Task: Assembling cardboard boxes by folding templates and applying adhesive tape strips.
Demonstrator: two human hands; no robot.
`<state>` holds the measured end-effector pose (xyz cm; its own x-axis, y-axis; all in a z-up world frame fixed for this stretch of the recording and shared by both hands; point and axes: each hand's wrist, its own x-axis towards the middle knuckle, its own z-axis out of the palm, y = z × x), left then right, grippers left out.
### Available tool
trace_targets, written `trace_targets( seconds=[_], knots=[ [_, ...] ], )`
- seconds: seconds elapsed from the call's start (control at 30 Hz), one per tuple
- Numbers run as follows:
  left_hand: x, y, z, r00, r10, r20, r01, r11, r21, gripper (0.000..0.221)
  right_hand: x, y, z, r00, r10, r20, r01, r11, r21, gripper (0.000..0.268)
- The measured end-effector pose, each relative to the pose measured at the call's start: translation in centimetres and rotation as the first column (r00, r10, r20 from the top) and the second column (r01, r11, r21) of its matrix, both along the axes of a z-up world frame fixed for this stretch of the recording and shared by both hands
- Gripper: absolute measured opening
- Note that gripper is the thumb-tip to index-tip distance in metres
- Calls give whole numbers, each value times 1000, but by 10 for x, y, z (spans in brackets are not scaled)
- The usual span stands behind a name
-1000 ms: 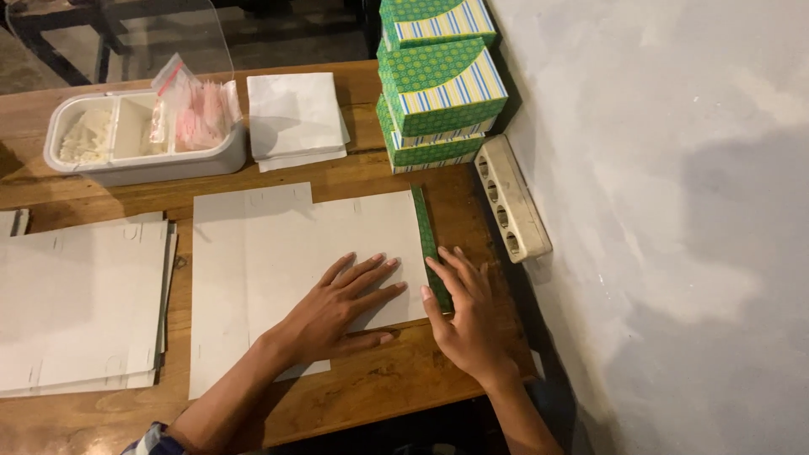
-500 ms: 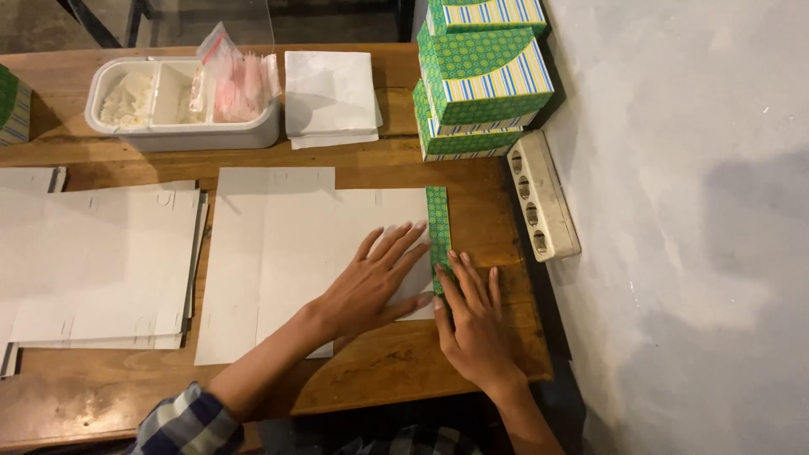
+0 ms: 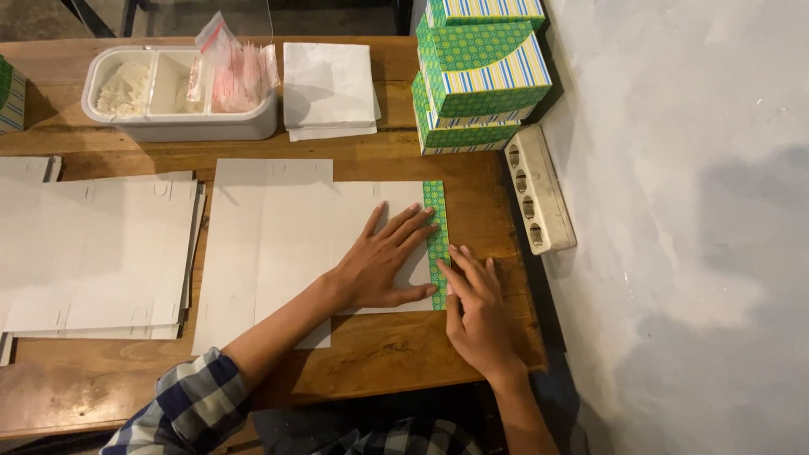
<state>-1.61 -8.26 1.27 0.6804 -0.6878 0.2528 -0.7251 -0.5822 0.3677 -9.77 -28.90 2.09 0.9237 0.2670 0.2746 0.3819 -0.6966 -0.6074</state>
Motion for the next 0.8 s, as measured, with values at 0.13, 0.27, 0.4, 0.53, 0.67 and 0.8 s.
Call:
trace_targets(
  seconds=[0.13,0.27,0.4,0.53,0.67,0.8],
  knots=[
    [-3,-7,8,994,80,-74,-72,993,95,92,10,-11,9,990,-118,-76,115,993,-41,29],
    [-3,-7,3,995,88,-36,-84,990,111,91,14,-22,6,982,-187,16,186,965,-187,19],
    [-3,-7,3,996,89,-22,-86,989,122,93,7,-25,3,969,-248,-12,242,951,-191,15],
    [-4,-7,1,995,98,-13,-95,985,146,95,9,-24,4,968,-250,-14,244,954,-174,13],
    [-3,-7,-2,995,100,-26,-96,987,132,95,19,-23,3,972,-233,-21,228,963,-141,16],
    [-2,-7,-3,995,101,-18,-97,984,153,95,34,-26,-2,980,-196,-25,191,971,-147,17]
  ],
)
